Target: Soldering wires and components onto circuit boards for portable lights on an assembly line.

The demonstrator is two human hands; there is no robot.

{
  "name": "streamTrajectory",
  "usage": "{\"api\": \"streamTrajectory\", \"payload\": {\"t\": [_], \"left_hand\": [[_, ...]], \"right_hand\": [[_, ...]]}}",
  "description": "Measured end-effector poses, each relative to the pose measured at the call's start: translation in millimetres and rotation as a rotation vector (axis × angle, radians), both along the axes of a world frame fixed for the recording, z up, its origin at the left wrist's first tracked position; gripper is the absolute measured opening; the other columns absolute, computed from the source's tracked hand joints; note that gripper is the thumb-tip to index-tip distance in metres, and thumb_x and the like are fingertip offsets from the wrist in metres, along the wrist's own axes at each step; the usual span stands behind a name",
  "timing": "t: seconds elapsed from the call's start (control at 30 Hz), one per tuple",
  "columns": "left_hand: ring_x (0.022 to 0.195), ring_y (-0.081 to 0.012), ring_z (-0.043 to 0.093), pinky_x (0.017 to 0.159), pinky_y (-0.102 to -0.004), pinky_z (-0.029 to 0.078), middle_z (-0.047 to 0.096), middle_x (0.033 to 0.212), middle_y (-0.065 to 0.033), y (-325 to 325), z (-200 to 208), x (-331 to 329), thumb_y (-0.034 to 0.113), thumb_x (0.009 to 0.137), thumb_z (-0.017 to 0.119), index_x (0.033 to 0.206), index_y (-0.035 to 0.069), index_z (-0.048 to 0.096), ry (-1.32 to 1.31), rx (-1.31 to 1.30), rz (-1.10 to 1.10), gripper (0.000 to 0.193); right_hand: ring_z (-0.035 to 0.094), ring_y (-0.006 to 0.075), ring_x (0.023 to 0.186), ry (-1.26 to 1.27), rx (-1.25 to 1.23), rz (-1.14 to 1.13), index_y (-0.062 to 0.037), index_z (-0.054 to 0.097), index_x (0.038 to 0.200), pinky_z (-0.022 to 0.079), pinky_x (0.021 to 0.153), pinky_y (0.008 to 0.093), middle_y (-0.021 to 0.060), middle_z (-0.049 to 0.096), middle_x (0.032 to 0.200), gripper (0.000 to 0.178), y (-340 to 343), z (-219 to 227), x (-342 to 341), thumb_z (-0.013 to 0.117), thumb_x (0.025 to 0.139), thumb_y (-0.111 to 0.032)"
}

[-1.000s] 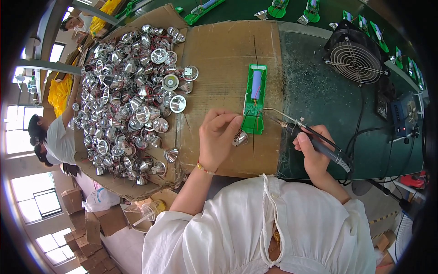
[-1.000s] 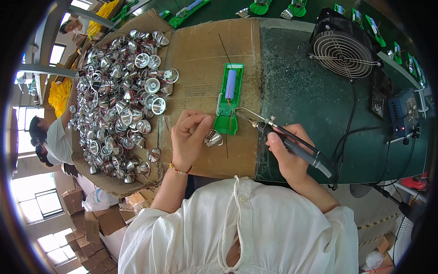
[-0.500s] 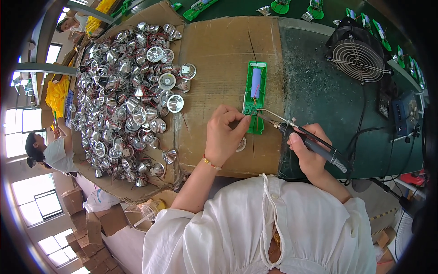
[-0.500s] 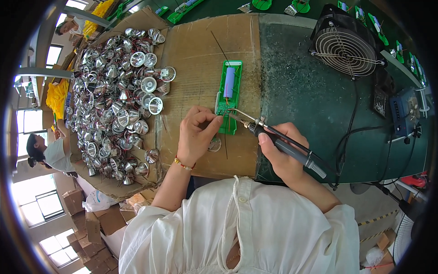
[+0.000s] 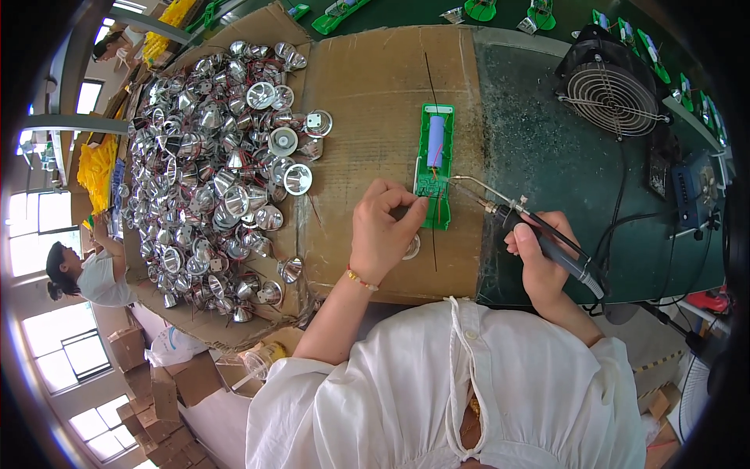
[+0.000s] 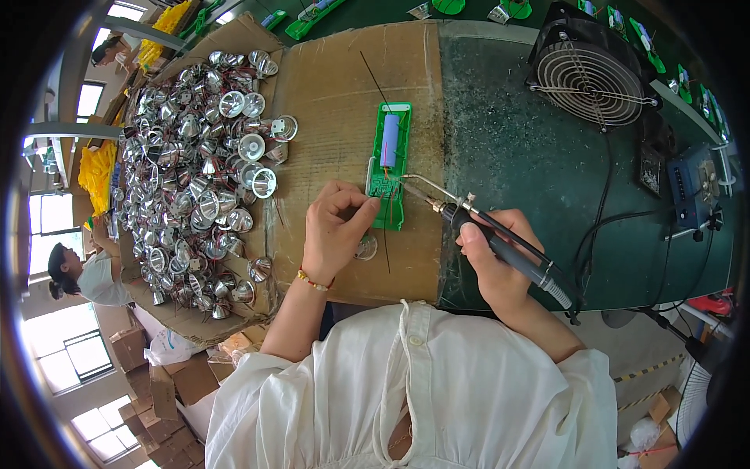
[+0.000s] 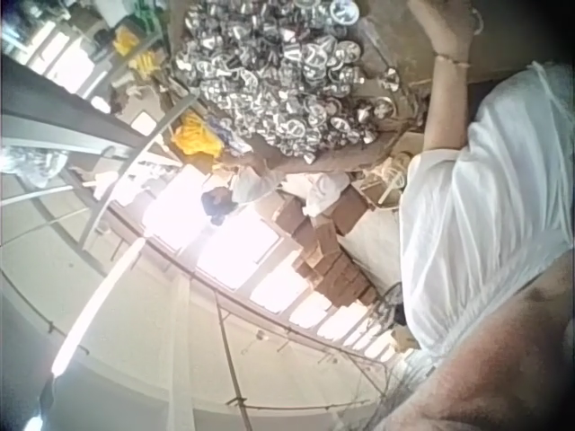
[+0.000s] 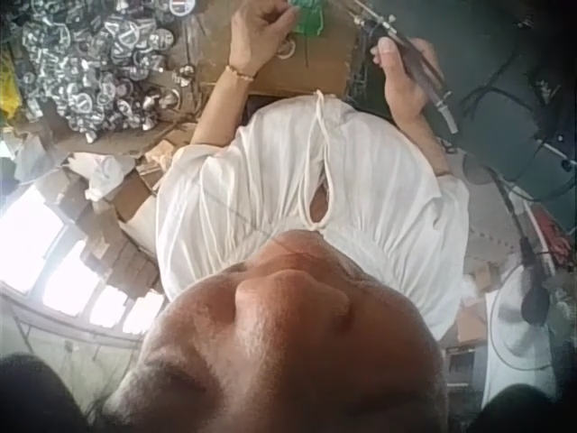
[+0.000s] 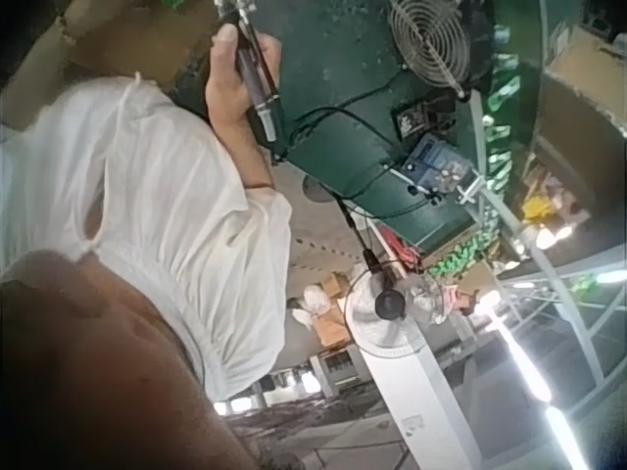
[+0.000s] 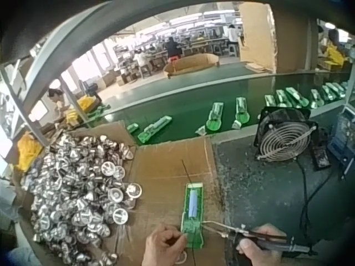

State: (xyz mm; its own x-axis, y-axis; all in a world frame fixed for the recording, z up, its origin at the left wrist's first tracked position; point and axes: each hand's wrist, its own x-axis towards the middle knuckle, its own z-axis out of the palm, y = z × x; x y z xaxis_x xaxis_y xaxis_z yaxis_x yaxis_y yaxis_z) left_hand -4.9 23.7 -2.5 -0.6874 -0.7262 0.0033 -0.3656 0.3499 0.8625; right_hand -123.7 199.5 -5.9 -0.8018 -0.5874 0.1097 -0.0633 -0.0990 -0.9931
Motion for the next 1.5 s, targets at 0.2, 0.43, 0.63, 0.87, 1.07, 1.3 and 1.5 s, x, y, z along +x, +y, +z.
{"api": "streamTrajectory", "payload": {"t": [0.2, 0.43, 0.63, 0.87, 1.07, 1.3, 1.5], "left_hand": [[0.060, -0.0172, 0.054, 0.056, -0.0271, 0.043, 0.055, 0.075, -0.0080, -1.3, -2.8, -1.3, 0.010, 0.072, 0.067, 0.072, 0.001, 0.063, -0.019, -0.032, -0.016, 0.010], [0.058, -0.0054, 0.055, 0.054, -0.0196, 0.045, 0.063, 0.068, -0.0035, -12.3, 22.3, 5.8, 0.009, 0.079, 0.064, 0.080, -0.002, 0.064, -0.050, 0.127, 0.086, 0.011], [0.049, -0.0156, 0.059, 0.050, -0.0280, 0.046, 0.060, 0.056, -0.0104, -55.8, 11.6, -46.1, 0.013, 0.073, 0.058, 0.069, 0.000, 0.063, -0.217, -0.023, -0.160, 0.015], [0.078, -0.0280, 0.063, 0.071, -0.0347, 0.049, 0.064, 0.087, -0.0167, -213.2, 10.1, -202.2, 0.031, 0.075, 0.058, 0.098, 0.006, 0.063, -0.204, -0.585, -0.090, 0.034], [0.117, -0.0344, 0.042, 0.094, -0.0499, 0.033, 0.042, 0.128, -0.0158, -311.9, -14.8, -217.6, 0.039, 0.071, 0.059, 0.136, 0.021, 0.029, -0.578, -0.897, 0.000, 0.074], [0.106, -0.0388, 0.049, 0.089, -0.0435, 0.041, 0.045, 0.121, -0.0188, -263.0, 7.4, -188.8, 0.029, 0.077, 0.053, 0.135, 0.020, 0.029, -0.561, -0.788, -0.177, 0.064], [0.096, -0.0416, 0.053, 0.075, -0.0435, 0.050, 0.032, 0.125, -0.0232, -84.5, 26.4, -91.6, 0.012, 0.078, 0.051, 0.132, 0.017, 0.032, -0.373, -0.640, -0.253, 0.057]], "right_hand": [[0.058, 0.0107, 0.059, -0.051, -0.045, -0.064, 0.0031, 0.052, 0.086, 0.048, 0.053, 0.0220, 0.0100, 0.060, 0.070, 0.016, 3.9, -2.1, -8.5, 0.063, 0.080, -0.008], [0.057, 0.0095, 0.058, 0.000, -0.040, -0.151, 0.0019, 0.052, 0.086, 0.046, 0.052, 0.0205, 0.0097, 0.061, 0.069, 0.017, 15.4, -8.1, -26.5, 0.064, 0.080, -0.009], [0.057, 0.0088, 0.058, -0.045, 0.037, -0.203, 0.0016, 0.053, 0.084, 0.046, 0.053, 0.0208, 0.0077, 0.061, 0.068, 0.016, 12.9, -17.4, -37.1, 0.064, 0.079, -0.009], [0.056, 0.0078, 0.060, -0.064, 0.193, -0.142, -0.0007, 0.054, 0.084, 0.046, 0.056, 0.0228, 0.0051, 0.062, 0.068, 0.016, 9.2, -20.9, -34.9, 0.066, 0.078, -0.010], [0.058, 0.0109, 0.063, -0.165, 0.033, -0.158, 0.0009, 0.049, 0.090, 0.048, 0.058, 0.0238, 0.0096, 0.062, 0.073, 0.017, 8.6, -19.1, -40.7, 0.061, 0.081, -0.007], [0.058, 0.0109, 0.064, -0.182, 0.039, -0.143, 0.0009, 0.048, 0.089, 0.048, 0.057, 0.0239, 0.0105, 0.062, 0.075, 0.016, 8.6, -19.7, -44.9, 0.060, 0.081, -0.007], [0.057, 0.0101, 0.060, -0.187, 0.018, -0.203, 0.0026, 0.051, 0.088, 0.047, 0.055, 0.0222, 0.0101, 0.061, 0.071, 0.017, 7.0, -20.4, -42.7, 0.061, 0.082, -0.009]]}}
